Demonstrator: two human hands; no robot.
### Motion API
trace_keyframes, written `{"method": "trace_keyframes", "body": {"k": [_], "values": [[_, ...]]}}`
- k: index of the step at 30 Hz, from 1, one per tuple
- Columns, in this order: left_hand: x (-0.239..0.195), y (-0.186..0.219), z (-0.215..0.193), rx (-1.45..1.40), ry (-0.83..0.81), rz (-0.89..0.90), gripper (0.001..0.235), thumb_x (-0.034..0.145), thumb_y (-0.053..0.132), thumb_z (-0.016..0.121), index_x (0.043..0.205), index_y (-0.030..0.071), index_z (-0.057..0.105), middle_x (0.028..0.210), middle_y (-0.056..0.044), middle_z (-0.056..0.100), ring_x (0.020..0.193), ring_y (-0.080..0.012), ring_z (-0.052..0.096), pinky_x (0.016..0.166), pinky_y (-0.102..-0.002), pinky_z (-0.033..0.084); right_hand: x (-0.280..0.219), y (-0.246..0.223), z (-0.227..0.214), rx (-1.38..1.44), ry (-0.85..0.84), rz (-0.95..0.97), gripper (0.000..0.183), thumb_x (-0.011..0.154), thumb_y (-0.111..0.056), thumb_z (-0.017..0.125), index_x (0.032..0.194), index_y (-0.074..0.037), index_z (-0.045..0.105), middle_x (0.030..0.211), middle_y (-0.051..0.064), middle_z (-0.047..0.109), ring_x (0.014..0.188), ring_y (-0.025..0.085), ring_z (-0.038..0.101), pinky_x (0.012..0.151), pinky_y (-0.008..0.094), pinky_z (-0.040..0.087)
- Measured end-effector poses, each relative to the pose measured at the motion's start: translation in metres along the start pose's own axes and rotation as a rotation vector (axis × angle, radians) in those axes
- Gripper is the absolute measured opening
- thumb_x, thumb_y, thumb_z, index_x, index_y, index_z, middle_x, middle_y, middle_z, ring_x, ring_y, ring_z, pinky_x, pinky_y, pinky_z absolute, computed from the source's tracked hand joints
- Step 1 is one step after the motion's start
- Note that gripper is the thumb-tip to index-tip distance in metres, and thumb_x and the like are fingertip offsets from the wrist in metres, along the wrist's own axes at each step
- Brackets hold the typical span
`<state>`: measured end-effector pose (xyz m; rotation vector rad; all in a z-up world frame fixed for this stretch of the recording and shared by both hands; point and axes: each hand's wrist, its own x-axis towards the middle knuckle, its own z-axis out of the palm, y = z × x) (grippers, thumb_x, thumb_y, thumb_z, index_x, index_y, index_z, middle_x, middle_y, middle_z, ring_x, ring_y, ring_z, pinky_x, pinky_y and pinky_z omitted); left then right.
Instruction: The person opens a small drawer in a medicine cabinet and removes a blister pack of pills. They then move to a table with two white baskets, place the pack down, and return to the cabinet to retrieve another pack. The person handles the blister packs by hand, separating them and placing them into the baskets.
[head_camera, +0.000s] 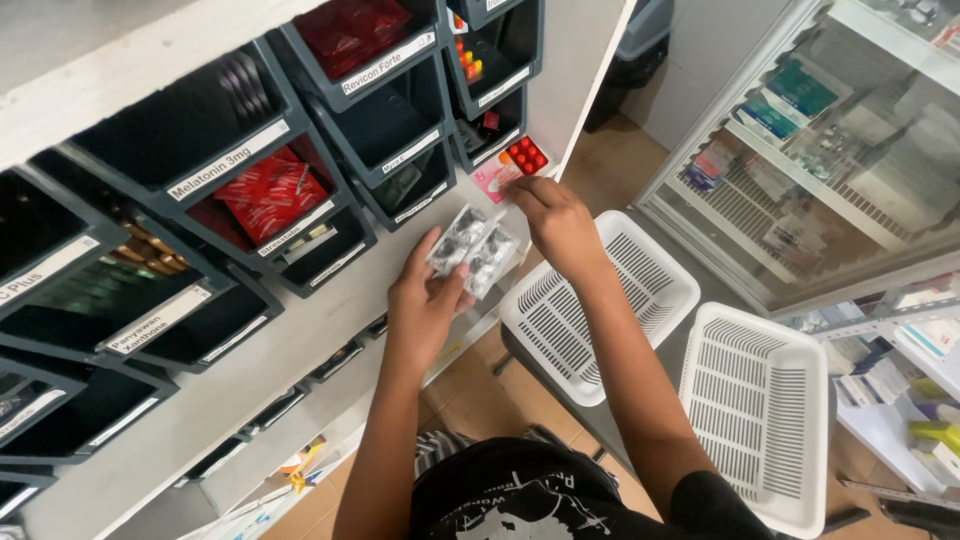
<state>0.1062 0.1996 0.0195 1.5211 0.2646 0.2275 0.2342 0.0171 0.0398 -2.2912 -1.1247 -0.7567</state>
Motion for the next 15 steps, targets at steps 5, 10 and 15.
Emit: {"method": "trace_keyframes", "body": {"k": [5, 10, 15], "values": [[0.044, -0.01, 0.018, -0.04, -0.14, 0.098, 0.065, 0.096, 0.01, 0.068, 0.153, -0.001, 0.04, 0.101, -0.01, 0.075, 0.073, -0.0105, 0.069, 0.065, -0.027, 0.06, -0.013, 0.005, 0.014, 0.313, 0.1, 0.145, 0.05, 0.076, 0.022, 0.053, 0.117, -0.001, 0.069, 0.119, 0.015, 0.068, 0.107, 0.031, 0.069, 0.087, 0.036, 0.058], [0.063, 0.003, 0.032, 0.053, -0.097, 0.091, 0.066, 0.095, 0.01, 0.066, 0.154, 0.001, 0.037, 0.098, -0.011, 0.076, 0.071, -0.0117, 0.073, 0.064, -0.026, 0.058, -0.052, 0.028, 0.047, 0.396, 0.355, 0.403, 0.022, 0.101, 0.013, 0.056, 0.114, -0.002, 0.066, 0.106, 0.011, 0.068, 0.092, 0.018, 0.07, 0.08, 0.031, 0.059], [0.064, 0.02, 0.044, 0.174, 0.005, 0.102, 0.052, 0.096, 0.014, 0.063, 0.144, 0.003, 0.048, 0.1, -0.007, 0.076, 0.072, -0.0123, 0.076, 0.063, -0.026, 0.062, -0.081, 0.006, 0.05, 0.701, 0.259, 0.752, 0.02, 0.105, 0.0, 0.05, 0.123, -0.001, 0.057, 0.088, 0.008, 0.059, 0.077, 0.013, 0.06, 0.07, 0.029, 0.053]]}}
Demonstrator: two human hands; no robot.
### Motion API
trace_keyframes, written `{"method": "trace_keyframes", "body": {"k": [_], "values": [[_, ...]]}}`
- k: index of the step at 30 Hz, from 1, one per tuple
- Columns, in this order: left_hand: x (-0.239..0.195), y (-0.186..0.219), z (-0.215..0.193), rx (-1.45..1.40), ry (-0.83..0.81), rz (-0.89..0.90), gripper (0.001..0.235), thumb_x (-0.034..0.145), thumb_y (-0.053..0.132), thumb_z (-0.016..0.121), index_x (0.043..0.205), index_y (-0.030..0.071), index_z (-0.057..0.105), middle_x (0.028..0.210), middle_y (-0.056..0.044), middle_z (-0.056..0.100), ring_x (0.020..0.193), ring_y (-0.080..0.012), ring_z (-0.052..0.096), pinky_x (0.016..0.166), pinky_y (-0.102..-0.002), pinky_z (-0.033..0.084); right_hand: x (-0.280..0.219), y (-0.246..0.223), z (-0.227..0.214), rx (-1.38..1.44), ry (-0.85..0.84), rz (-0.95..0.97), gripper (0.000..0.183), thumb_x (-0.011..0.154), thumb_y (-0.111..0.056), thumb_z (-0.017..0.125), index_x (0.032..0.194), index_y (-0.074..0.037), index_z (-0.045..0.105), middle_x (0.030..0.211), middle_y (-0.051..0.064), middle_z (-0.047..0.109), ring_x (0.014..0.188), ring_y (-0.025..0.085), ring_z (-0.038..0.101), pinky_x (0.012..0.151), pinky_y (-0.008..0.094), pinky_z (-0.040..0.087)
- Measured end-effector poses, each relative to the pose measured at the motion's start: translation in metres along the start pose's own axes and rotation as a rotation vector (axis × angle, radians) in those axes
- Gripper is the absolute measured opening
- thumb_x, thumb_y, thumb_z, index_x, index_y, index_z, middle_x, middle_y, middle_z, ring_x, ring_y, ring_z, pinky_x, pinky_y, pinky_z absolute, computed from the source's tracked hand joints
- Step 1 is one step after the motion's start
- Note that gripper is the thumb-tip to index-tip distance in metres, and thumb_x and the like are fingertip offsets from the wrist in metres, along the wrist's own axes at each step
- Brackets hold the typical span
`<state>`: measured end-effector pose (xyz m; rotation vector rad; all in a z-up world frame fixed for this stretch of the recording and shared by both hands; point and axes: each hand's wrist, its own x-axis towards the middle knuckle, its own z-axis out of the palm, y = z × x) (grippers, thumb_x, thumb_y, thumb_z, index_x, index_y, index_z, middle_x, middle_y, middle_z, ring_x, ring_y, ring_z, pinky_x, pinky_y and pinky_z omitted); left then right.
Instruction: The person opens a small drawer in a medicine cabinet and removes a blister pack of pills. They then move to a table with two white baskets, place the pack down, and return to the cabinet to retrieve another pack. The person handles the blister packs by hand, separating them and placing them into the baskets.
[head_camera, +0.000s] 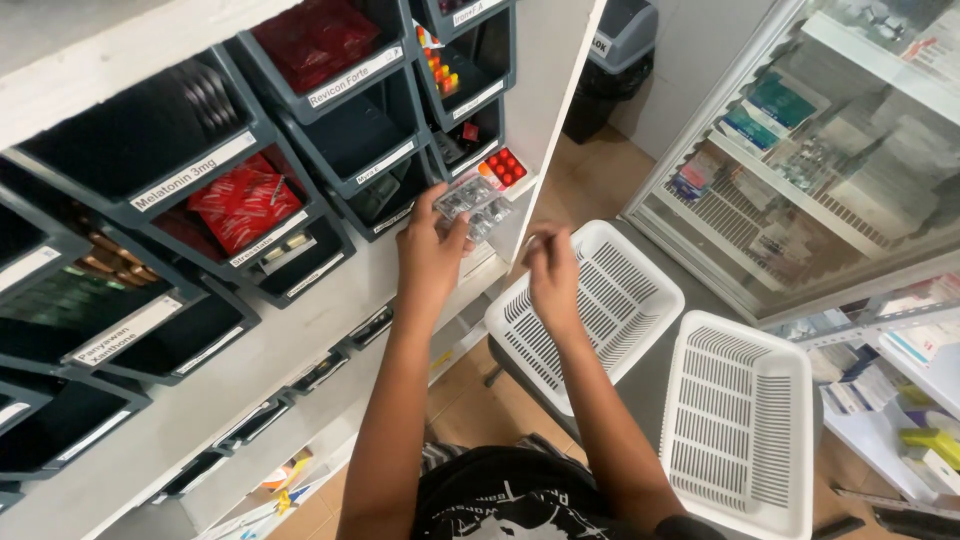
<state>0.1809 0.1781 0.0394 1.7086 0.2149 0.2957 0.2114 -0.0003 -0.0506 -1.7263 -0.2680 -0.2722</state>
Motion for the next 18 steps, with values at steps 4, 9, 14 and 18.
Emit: {"method": "trace_keyframes", "body": {"k": [4, 9, 14, 18], "values": [[-0.007, 0.003, 0.0, 0.082, 0.013, -0.024, 0.045, 0.098, 0.019, 0.065, 0.141, 0.007, 0.058, 0.09, -0.012, 0.079, 0.073, -0.0153, 0.077, 0.067, -0.028, 0.059, -0.001, -0.048, 0.004, -0.128, -0.212, -0.146, 0.037, 0.097, 0.0, 0.054, 0.134, -0.002, 0.055, 0.091, 0.009, 0.06, 0.081, 0.017, 0.061, 0.075, 0.032, 0.053], [-0.032, -0.008, -0.006, 0.163, 0.077, 0.235, 0.033, 0.096, 0.019, 0.067, 0.126, 0.005, 0.065, 0.135, -0.016, 0.067, 0.089, -0.0187, 0.076, 0.075, -0.032, 0.061, 0.02, -0.061, 0.007, -0.305, -0.271, -0.325, 0.043, 0.096, 0.003, 0.059, 0.138, -0.006, 0.059, 0.1, 0.014, 0.06, 0.09, 0.027, 0.064, 0.085, 0.038, 0.053], [-0.059, 0.009, -0.011, 0.205, 0.068, 0.197, 0.03, 0.095, 0.018, 0.069, 0.123, 0.009, 0.068, 0.146, -0.012, 0.055, 0.095, -0.0194, 0.071, 0.081, -0.033, 0.059, 0.029, -0.072, 0.006, -0.335, -0.241, -0.387, 0.042, 0.093, 0.003, 0.059, 0.134, -0.004, 0.063, 0.099, 0.015, 0.059, 0.086, 0.028, 0.063, 0.081, 0.037, 0.053], [-0.068, 0.016, -0.011, 0.354, 0.063, 0.229, 0.032, 0.093, 0.018, 0.071, 0.124, 0.011, 0.067, 0.144, -0.01, 0.056, 0.092, -0.0229, 0.069, 0.081, -0.036, 0.057, 0.025, -0.08, 0.004, -0.306, -0.231, -0.333, 0.036, 0.094, 0.003, 0.059, 0.128, -0.003, 0.068, 0.097, 0.014, 0.062, 0.081, 0.027, 0.064, 0.077, 0.037, 0.053]]}}
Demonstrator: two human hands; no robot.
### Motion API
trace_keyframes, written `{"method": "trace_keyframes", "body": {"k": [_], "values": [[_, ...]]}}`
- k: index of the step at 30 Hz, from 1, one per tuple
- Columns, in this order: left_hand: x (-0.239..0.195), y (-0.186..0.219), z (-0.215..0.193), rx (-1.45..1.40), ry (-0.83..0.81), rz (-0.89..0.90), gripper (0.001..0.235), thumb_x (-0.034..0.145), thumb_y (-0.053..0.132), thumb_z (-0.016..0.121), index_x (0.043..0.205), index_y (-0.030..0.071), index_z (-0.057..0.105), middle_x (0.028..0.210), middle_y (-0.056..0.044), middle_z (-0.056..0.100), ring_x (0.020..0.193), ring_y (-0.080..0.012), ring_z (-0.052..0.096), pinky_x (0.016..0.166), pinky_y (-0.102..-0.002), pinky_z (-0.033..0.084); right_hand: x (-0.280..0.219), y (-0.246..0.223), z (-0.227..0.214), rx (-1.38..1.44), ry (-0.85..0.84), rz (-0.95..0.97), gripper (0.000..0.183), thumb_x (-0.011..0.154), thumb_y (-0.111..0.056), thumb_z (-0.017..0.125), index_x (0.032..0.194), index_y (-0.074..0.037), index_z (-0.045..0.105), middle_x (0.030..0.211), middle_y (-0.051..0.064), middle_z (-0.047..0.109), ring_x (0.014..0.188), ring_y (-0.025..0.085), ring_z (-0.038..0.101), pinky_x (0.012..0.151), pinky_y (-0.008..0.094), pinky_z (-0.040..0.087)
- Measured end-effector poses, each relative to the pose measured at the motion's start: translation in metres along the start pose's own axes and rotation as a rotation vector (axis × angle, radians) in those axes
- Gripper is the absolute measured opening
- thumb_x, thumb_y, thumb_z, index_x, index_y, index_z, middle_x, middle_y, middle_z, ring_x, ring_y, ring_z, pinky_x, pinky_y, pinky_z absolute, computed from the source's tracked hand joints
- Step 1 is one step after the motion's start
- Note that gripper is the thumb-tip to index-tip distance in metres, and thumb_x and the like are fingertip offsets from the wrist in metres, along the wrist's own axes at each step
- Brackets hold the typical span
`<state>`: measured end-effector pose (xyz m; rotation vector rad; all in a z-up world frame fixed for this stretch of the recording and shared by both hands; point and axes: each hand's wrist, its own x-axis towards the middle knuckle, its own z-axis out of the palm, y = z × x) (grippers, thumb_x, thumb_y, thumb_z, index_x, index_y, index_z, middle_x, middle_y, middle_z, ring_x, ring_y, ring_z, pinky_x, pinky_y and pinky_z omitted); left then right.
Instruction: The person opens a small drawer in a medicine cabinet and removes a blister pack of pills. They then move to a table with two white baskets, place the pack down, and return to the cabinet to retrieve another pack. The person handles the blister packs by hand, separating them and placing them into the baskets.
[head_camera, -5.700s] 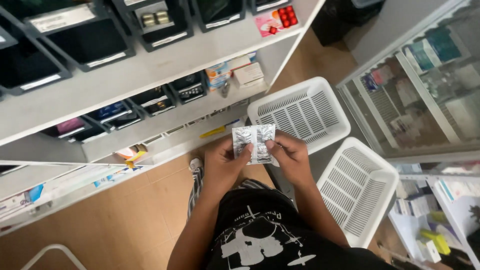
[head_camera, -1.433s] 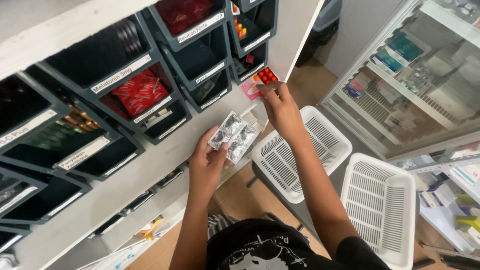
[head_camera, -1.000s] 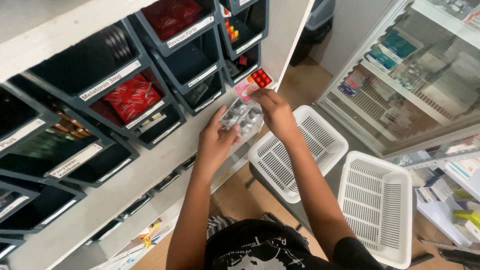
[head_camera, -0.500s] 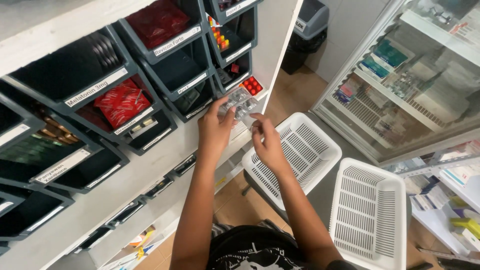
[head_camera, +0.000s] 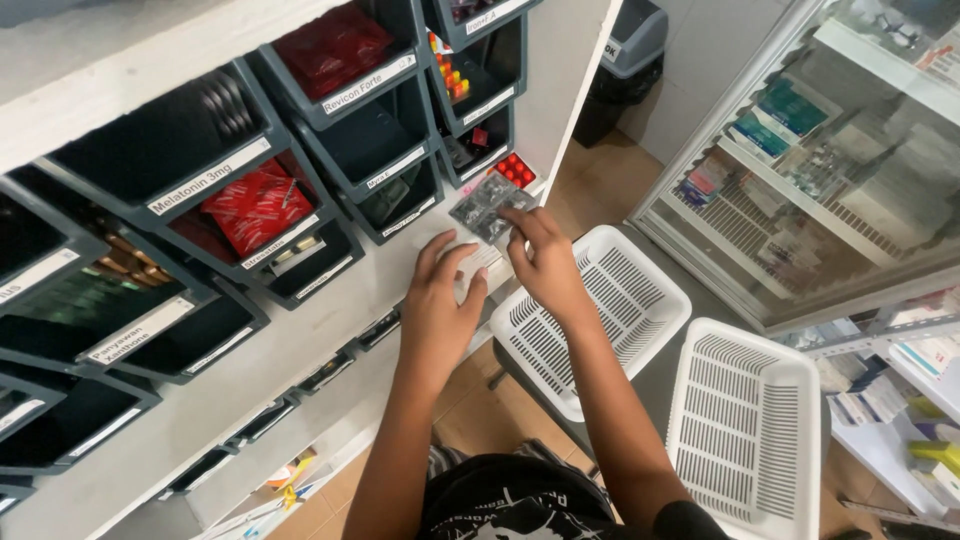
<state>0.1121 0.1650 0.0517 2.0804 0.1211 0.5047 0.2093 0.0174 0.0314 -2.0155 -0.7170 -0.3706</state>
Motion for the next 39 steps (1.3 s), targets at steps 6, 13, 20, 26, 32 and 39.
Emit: {"method": "trace_keyframes", "body": {"k": [6, 13, 20, 26, 32, 39], "values": [[-0.003, 0.008, -0.005, -0.108, -0.047, -0.013, 0.029, 0.092, 0.017, 0.069, 0.12, 0.01, 0.067, 0.138, -0.009, 0.058, 0.096, -0.0256, 0.07, 0.082, -0.036, 0.058, 0.0, 0.006, 0.025, 0.075, 0.02, 0.049, 0.036, 0.098, 0.0, 0.06, 0.133, -0.003, 0.067, 0.093, 0.012, 0.062, 0.077, 0.02, 0.063, 0.075, 0.033, 0.054], [-0.024, -0.016, 0.002, -0.165, 0.063, 0.156, 0.019, 0.098, 0.011, 0.067, 0.116, 0.008, 0.068, 0.133, -0.012, 0.061, 0.125, -0.0275, 0.062, 0.103, -0.039, 0.051, -0.018, -0.013, 0.023, 0.074, 0.067, 0.072, 0.04, 0.098, -0.003, 0.066, 0.138, -0.004, 0.062, 0.096, 0.011, 0.065, 0.075, 0.018, 0.063, 0.07, 0.031, 0.055], [-0.059, -0.076, 0.054, -1.131, -0.057, -0.357, 0.035, 0.105, 0.019, 0.054, 0.135, 0.001, 0.059, 0.134, -0.012, 0.064, 0.124, -0.0222, 0.062, 0.108, -0.036, 0.048, -0.076, -0.023, 0.016, 0.211, 0.045, 0.018, 0.016, 0.096, -0.006, 0.076, 0.11, -0.003, 0.07, 0.102, 0.007, 0.076, 0.092, 0.015, 0.072, 0.081, 0.029, 0.059], [-0.071, -0.065, 0.06, -1.179, -0.045, -0.381, 0.032, 0.102, 0.011, 0.062, 0.131, -0.002, 0.057, 0.121, -0.012, 0.066, 0.111, -0.0165, 0.063, 0.1, -0.032, 0.053, -0.095, -0.023, 0.016, 0.326, 0.037, 0.318, 0.016, 0.097, -0.006, 0.07, 0.112, 0.0, 0.07, 0.1, 0.007, 0.08, 0.091, 0.012, 0.075, 0.081, 0.026, 0.06], [-0.075, -0.053, 0.05, -1.047, -0.014, -0.303, 0.018, 0.1, 0.004, 0.067, 0.116, -0.002, 0.062, 0.103, -0.008, 0.071, 0.092, -0.0127, 0.068, 0.086, -0.027, 0.058, -0.106, -0.02, 0.01, 0.41, 0.039, 0.335, 0.021, 0.097, -0.003, 0.068, 0.117, 0.002, 0.069, 0.106, 0.01, 0.077, 0.101, 0.013, 0.073, 0.086, 0.026, 0.059], [-0.083, -0.044, 0.039, -1.048, -0.038, -0.268, 0.02, 0.1, 0.004, 0.067, 0.118, -0.003, 0.062, 0.101, -0.008, 0.071, 0.09, -0.0128, 0.069, 0.084, -0.027, 0.059, -0.112, -0.037, -0.003, 0.612, -0.031, 0.279, 0.022, 0.102, 0.001, 0.061, 0.122, 0.0, 0.07, 0.109, 0.008, 0.068, 0.101, 0.015, 0.069, 0.088, 0.027, 0.06]]}}
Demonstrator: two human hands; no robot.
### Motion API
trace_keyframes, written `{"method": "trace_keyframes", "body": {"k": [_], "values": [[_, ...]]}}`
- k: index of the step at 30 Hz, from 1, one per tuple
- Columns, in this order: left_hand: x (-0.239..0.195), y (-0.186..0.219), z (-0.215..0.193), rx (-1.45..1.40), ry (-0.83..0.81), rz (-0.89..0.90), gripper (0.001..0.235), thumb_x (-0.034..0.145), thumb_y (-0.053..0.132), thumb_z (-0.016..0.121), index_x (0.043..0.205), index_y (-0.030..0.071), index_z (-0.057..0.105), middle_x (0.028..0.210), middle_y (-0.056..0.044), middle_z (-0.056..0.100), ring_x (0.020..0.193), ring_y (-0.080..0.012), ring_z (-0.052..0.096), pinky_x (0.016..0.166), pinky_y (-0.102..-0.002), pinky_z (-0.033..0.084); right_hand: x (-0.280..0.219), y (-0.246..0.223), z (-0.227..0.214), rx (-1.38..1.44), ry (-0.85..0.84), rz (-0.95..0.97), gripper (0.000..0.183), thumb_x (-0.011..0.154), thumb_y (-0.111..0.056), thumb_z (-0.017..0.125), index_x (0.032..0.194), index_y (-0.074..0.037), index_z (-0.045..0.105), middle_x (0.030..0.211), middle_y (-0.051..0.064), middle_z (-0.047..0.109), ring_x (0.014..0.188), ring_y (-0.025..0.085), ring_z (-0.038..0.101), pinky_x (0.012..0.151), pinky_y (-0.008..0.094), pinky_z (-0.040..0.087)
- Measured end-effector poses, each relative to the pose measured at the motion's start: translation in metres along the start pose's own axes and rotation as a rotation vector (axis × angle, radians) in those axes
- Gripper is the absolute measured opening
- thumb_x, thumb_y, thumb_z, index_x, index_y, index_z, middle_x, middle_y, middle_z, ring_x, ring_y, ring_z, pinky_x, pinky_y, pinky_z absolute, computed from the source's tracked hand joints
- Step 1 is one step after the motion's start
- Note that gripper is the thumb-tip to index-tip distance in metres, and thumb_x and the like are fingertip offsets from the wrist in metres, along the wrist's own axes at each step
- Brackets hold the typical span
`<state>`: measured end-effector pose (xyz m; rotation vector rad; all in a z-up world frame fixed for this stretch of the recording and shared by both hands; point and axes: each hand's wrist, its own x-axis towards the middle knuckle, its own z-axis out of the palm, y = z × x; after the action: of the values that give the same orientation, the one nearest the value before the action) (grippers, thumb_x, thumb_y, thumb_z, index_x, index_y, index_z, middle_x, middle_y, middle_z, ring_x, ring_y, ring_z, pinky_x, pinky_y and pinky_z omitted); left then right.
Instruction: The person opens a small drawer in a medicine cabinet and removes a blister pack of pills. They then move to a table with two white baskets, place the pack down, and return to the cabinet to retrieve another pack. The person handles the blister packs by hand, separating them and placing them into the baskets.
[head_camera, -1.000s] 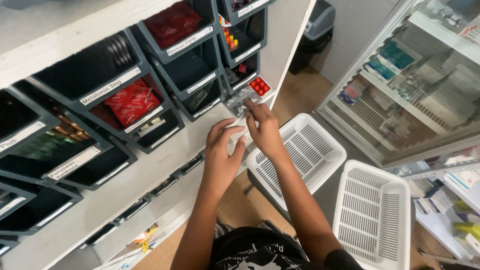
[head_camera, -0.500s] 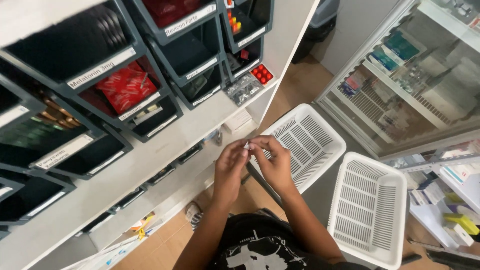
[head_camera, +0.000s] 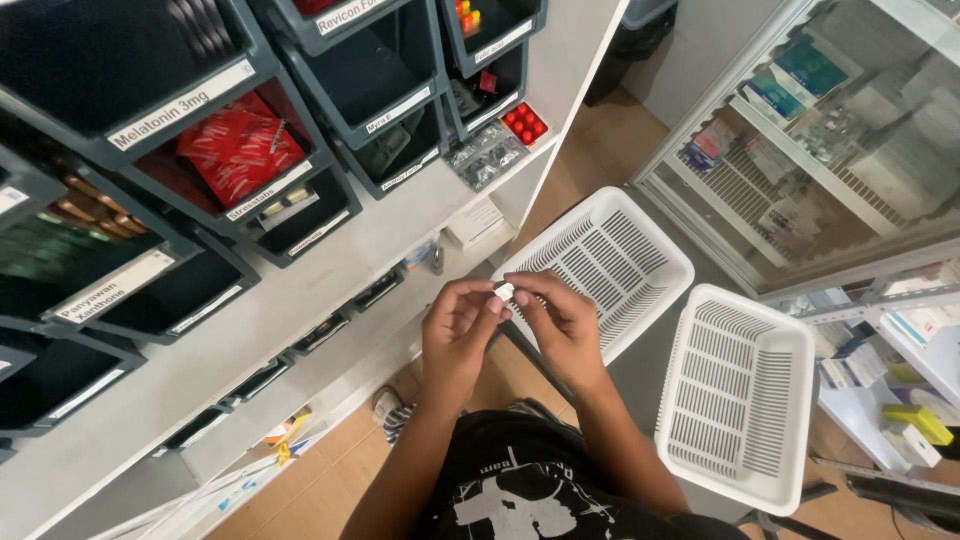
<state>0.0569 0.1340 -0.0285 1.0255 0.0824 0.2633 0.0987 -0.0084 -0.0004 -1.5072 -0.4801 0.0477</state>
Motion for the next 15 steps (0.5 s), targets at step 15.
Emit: {"method": "trace_keyframes", "body": {"k": [15], "values": [[-0.021, 0.001, 0.009, -0.014, -0.153, 0.076, 0.027, 0.102, -0.006, 0.06, 0.129, -0.005, 0.06, 0.117, -0.007, 0.069, 0.104, -0.009, 0.066, 0.093, -0.025, 0.054, -0.009, -0.028, 0.005, -0.331, -0.004, -0.249, 0.018, 0.095, 0.005, 0.066, 0.11, -0.002, 0.072, 0.103, 0.007, 0.067, 0.096, 0.018, 0.065, 0.084, 0.028, 0.055]]}}
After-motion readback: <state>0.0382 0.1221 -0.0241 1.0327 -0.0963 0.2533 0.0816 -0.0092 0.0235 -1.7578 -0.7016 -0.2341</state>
